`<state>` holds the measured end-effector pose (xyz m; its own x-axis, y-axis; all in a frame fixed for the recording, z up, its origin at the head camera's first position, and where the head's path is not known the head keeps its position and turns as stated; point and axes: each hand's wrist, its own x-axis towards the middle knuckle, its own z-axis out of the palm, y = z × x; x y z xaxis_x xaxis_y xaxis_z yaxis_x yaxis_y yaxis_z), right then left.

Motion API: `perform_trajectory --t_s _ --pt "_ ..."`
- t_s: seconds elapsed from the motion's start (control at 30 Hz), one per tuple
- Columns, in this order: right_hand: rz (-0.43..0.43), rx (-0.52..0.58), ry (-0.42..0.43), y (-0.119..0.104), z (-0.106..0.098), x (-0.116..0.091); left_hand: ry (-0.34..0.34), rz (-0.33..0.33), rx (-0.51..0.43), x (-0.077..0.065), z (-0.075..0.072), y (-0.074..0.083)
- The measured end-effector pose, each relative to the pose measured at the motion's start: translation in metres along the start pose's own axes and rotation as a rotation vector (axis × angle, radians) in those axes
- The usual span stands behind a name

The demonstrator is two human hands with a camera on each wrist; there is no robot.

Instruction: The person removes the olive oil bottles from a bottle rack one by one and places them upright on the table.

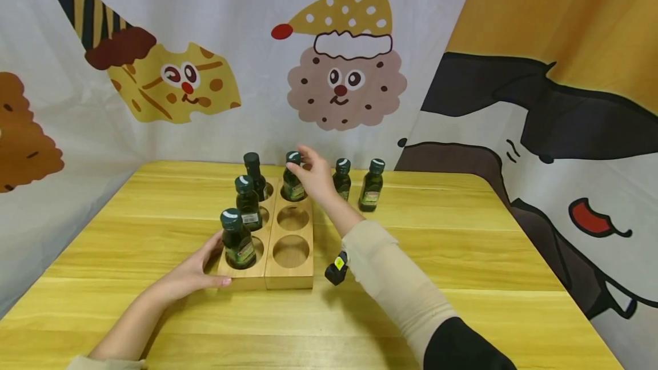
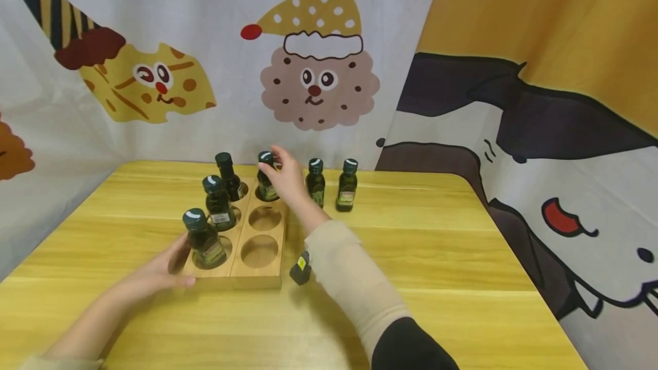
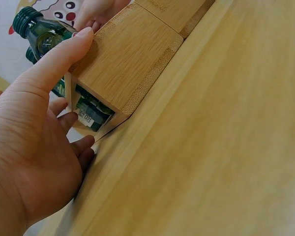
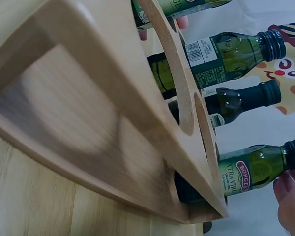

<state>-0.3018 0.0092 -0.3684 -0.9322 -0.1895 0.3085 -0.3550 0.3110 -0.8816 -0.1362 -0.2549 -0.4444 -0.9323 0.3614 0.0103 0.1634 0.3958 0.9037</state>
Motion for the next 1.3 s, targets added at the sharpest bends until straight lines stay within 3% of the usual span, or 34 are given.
perform_trajectory --t_s 0.73,1.03,1.3 --pt "0.035 0.020 0.066 -0.003 0.009 -0.002 0.004 -0.009 0.019 -0.001 0.000 0.001" --pt "-0.043 0.008 0.080 -0.015 0.000 -0.001 -0.002 -0.007 0.009 0.000 0.000 0.002" --pt "-0.056 0.043 0.098 -0.027 -0.006 -0.005 -0.004 -0.011 0.017 -0.001 0.000 0.004"
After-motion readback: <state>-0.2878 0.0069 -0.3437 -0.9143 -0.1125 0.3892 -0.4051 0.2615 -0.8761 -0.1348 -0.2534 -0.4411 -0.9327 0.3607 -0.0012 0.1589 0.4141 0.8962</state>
